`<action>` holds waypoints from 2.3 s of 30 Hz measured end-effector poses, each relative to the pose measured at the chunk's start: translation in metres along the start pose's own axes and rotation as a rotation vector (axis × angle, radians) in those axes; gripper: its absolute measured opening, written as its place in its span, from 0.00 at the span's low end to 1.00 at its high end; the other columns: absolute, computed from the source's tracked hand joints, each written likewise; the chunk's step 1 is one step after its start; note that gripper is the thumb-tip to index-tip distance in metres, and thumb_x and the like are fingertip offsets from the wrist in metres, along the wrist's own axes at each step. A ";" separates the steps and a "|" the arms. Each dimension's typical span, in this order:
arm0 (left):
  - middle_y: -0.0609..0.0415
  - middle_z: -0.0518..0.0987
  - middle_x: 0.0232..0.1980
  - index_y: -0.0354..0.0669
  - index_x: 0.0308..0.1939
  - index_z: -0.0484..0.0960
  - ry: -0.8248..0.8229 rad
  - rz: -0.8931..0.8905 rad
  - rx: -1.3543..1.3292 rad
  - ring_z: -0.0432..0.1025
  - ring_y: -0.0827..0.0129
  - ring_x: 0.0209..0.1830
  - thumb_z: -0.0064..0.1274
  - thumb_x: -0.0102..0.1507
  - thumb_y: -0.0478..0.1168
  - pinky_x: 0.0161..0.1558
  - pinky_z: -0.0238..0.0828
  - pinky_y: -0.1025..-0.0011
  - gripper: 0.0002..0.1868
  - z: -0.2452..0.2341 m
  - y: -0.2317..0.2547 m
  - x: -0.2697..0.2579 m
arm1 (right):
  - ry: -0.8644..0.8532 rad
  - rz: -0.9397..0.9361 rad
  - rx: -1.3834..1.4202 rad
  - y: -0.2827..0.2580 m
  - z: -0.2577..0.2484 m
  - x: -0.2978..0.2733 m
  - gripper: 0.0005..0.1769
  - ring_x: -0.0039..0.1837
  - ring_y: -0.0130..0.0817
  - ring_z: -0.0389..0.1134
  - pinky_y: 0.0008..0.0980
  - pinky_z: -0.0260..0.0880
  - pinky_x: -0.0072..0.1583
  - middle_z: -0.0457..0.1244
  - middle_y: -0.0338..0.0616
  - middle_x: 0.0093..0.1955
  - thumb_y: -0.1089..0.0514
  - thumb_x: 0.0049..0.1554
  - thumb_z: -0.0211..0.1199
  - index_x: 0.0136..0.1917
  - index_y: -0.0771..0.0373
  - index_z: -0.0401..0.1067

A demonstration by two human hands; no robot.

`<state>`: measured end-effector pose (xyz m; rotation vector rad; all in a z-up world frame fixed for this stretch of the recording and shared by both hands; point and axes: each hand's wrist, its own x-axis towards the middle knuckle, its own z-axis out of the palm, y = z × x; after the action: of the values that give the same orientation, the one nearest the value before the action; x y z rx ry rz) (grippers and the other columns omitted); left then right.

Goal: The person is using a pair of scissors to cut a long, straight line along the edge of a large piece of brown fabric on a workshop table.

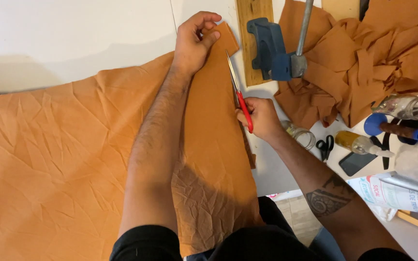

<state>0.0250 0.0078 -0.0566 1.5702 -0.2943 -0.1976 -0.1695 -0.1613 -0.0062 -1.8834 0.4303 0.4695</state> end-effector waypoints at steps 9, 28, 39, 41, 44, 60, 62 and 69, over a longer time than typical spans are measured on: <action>0.61 0.78 0.26 0.48 0.65 0.74 -0.209 -0.425 0.363 0.71 0.74 0.25 0.58 0.64 0.42 0.36 0.72 0.73 0.25 -0.028 0.069 0.003 | -0.035 0.009 -0.012 -0.005 -0.008 0.001 0.13 0.28 0.24 0.52 0.26 0.49 0.31 0.55 0.37 0.23 0.66 0.51 0.58 0.26 0.63 0.61; 0.67 0.73 0.32 0.51 0.60 0.81 -0.003 -0.139 0.054 0.59 0.82 0.25 0.63 0.62 0.29 0.34 0.62 0.82 0.24 -0.019 0.023 0.000 | -0.175 0.145 0.093 -0.051 -0.012 0.033 0.06 0.31 0.28 0.60 0.27 0.58 0.35 0.63 0.42 0.29 0.63 0.55 0.57 0.41 0.65 0.75; 0.68 0.73 0.30 0.51 0.61 0.79 -0.011 -0.145 0.036 0.57 0.82 0.24 0.62 0.62 0.28 0.33 0.61 0.81 0.24 -0.020 0.023 -0.001 | -0.084 -0.004 0.036 -0.028 -0.006 0.035 0.07 0.28 0.23 0.53 0.24 0.49 0.32 0.57 0.35 0.23 0.68 0.49 0.54 0.29 0.63 0.66; 0.68 0.73 0.29 0.51 0.61 0.79 -0.016 -0.127 0.025 0.58 0.81 0.25 0.62 0.62 0.28 0.34 0.60 0.81 0.25 -0.020 0.022 0.000 | -0.083 -0.021 0.068 -0.026 -0.007 0.035 0.07 0.30 0.21 0.51 0.24 0.46 0.32 0.55 0.32 0.25 0.70 0.47 0.53 0.29 0.63 0.66; 0.68 0.73 0.30 0.51 0.63 0.78 -0.018 -0.118 0.000 0.59 0.82 0.26 0.63 0.63 0.28 0.35 0.60 0.82 0.26 -0.021 0.021 -0.002 | -0.097 -0.002 0.071 -0.030 -0.009 0.034 0.06 0.29 0.22 0.51 0.25 0.47 0.31 0.55 0.34 0.25 0.69 0.49 0.54 0.33 0.65 0.70; 0.62 0.84 0.32 0.61 0.82 0.50 0.004 -0.133 -0.044 0.67 0.80 0.30 0.65 0.64 0.26 0.41 0.68 0.81 0.52 -0.022 0.019 -0.006 | -0.072 0.010 -0.136 -0.063 -0.013 0.061 0.05 0.28 0.25 0.55 0.28 0.54 0.32 0.59 0.35 0.23 0.60 0.47 0.56 0.30 0.60 0.69; 0.62 0.84 0.33 0.61 0.83 0.46 0.012 -0.161 -0.052 0.69 0.80 0.31 0.66 0.63 0.26 0.42 0.70 0.81 0.55 -0.023 0.014 -0.006 | -0.061 0.002 -0.166 -0.057 -0.012 0.060 0.07 0.28 0.24 0.54 0.28 0.53 0.33 0.58 0.33 0.23 0.60 0.48 0.56 0.29 0.59 0.68; 0.64 0.84 0.34 0.60 0.83 0.45 0.021 -0.159 -0.012 0.72 0.81 0.35 0.65 0.64 0.28 0.48 0.72 0.82 0.54 -0.022 0.018 -0.008 | -0.003 -0.005 0.002 -0.037 -0.017 -0.002 0.05 0.27 0.21 0.51 0.25 0.51 0.32 0.54 0.32 0.23 0.65 0.56 0.59 0.37 0.60 0.69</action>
<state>0.0234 0.0315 -0.0388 1.5838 -0.1515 -0.3052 -0.1505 -0.1647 0.0299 -1.8814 0.4239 0.4682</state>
